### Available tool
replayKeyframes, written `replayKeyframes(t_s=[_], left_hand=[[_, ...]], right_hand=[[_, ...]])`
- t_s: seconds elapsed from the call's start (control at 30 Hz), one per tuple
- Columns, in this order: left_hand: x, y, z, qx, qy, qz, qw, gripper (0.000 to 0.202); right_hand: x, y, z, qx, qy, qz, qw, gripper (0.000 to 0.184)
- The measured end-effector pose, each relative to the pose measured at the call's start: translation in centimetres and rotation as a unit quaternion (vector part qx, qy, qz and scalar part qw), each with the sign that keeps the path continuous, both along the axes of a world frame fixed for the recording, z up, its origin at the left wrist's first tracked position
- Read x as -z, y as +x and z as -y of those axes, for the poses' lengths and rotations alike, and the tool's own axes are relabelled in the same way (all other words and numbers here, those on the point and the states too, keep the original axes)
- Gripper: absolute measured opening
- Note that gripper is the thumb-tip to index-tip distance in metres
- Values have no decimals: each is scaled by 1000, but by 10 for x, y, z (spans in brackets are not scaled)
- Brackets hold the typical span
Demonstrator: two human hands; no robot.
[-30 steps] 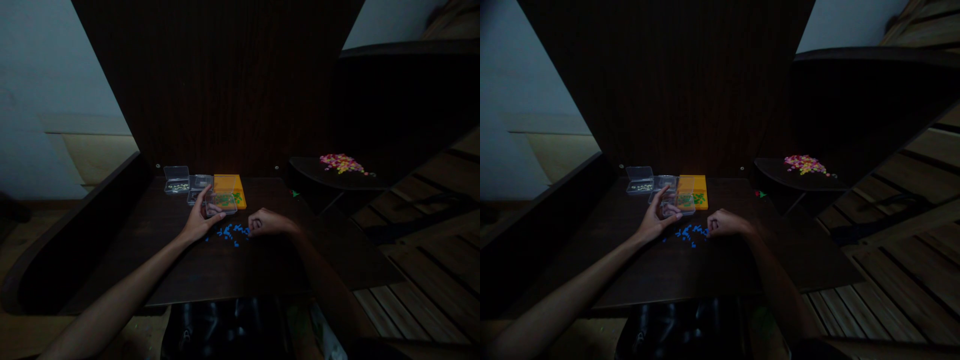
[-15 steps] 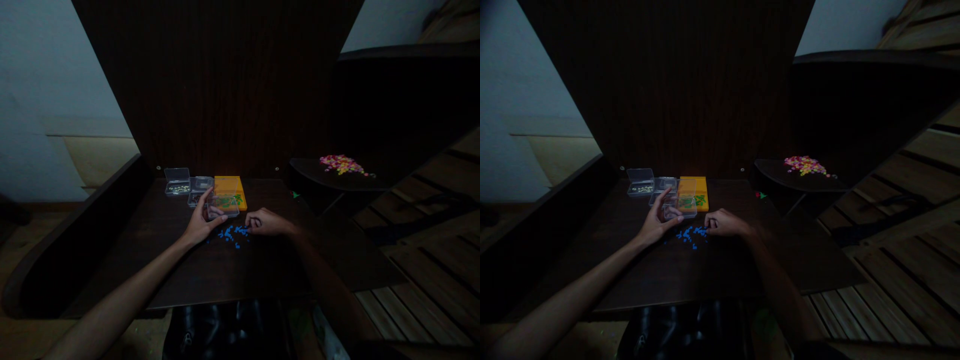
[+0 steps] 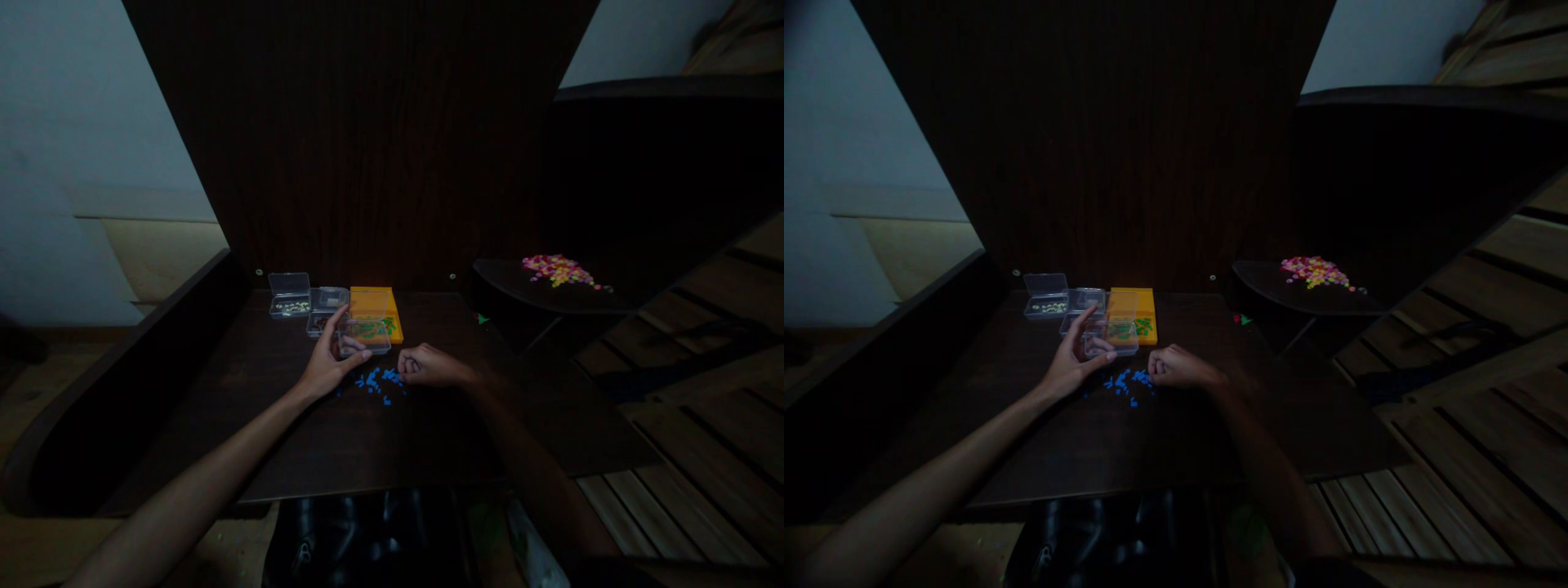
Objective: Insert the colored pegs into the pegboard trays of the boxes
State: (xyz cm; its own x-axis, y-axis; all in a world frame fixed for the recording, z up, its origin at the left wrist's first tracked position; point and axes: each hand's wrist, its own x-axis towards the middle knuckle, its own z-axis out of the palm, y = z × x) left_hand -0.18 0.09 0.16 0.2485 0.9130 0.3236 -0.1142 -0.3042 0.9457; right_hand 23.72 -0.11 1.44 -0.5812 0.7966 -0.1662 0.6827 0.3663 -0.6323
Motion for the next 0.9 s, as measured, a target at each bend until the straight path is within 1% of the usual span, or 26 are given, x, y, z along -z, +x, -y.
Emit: replayKeyframes(t_s=[0.1, 0.2, 0.33, 0.4, 0.43, 0.53, 0.6, 0.73, 0.83, 0.9], left_hand=[[-1, 0, 0, 0, -3, 3, 1000, 90], [0, 0, 0, 2, -2, 4, 1000, 88], [1, 1, 1, 17, -16, 16, 1000, 88], [2, 2, 2, 32, -28, 25, 999, 88], [2, 2, 3, 40, -33, 28, 998, 89], [3, 4, 5, 65, -44, 36, 996, 88], [3, 5, 6, 83, -52, 41, 994, 88], [2, 6, 9, 112, -63, 45, 991, 87], [1, 6, 12, 124, -67, 37, 989, 83], [0, 6, 12, 138, -73, 32, 987, 81]], right_hand=[[0, 1, 0, 9, -1, -37, 999, 9], [-3, 2, 1, 38, 3, -115, 993, 18], [-11, -1, 5, 105, -27, -212, 971, 35], [-14, -3, 8, 136, -38, -250, 958, 39], [-15, -4, 8, 149, -32, -268, 951, 40], [-15, -6, 9, 179, 10, -306, 935, 39], [-13, -7, 8, 189, 35, -317, 929, 38], [-7, -11, 6, 190, 74, -286, 936, 37], [-3, -14, 6, 174, 140, -248, 943, 33], [-2, -16, 7, 141, 194, -232, 943, 27]])
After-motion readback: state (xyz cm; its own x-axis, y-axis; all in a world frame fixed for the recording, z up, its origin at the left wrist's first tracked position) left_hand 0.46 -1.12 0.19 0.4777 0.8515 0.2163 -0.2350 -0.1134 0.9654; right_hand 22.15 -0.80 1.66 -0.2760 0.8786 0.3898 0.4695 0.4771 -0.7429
